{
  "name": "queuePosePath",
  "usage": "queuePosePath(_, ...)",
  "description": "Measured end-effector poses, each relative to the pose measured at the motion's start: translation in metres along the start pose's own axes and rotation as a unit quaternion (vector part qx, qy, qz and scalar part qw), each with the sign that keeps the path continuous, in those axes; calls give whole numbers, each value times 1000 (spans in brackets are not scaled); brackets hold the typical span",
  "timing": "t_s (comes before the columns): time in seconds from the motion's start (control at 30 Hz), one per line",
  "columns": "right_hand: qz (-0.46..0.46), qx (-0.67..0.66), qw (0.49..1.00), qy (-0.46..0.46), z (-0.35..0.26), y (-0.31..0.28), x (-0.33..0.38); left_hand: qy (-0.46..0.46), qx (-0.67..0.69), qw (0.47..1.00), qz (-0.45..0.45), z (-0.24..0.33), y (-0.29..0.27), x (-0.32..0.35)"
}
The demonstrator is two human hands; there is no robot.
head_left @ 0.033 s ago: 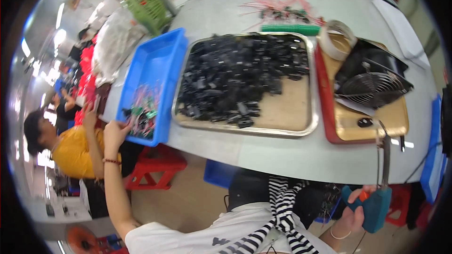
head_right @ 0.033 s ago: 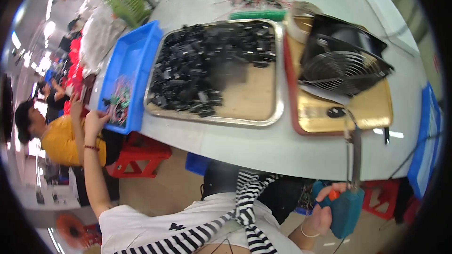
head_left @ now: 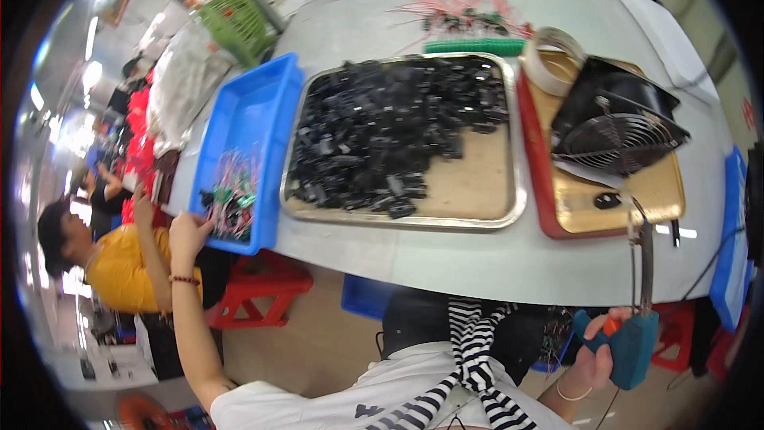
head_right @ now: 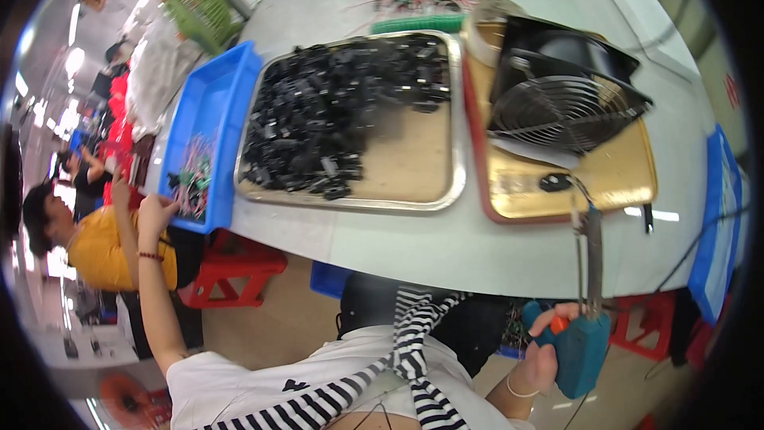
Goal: The person solders wires and plastic parts onto a circuit board using a soldering gun, tweezers, and a utility knife at an industrial workbench.
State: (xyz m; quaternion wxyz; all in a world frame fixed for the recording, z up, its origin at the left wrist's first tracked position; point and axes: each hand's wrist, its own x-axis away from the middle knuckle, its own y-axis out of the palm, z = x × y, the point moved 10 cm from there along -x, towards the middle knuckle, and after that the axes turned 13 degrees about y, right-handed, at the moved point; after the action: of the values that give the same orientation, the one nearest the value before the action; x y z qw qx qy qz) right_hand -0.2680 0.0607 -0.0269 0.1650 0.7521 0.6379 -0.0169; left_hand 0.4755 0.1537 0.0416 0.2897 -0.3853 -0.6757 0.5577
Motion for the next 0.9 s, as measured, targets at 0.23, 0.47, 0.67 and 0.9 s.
queuePosePath(0.23,30,-33,999,14,-3,-18,6,190,-77,974,95,167,-82,-35)
queuePosePath(0.47,-12,-48,999,-2,-14,-11,3,486,229,843,29,415,-111,-98)
queuePosePath(0.67,48,-59,997,24,-14,-36,23,417,385,821,-71,482,-56,-217)
queuePosePath(0.9,69,-76,994,45,-9,-56,23,321,414,810,-264,493,-4,-233)
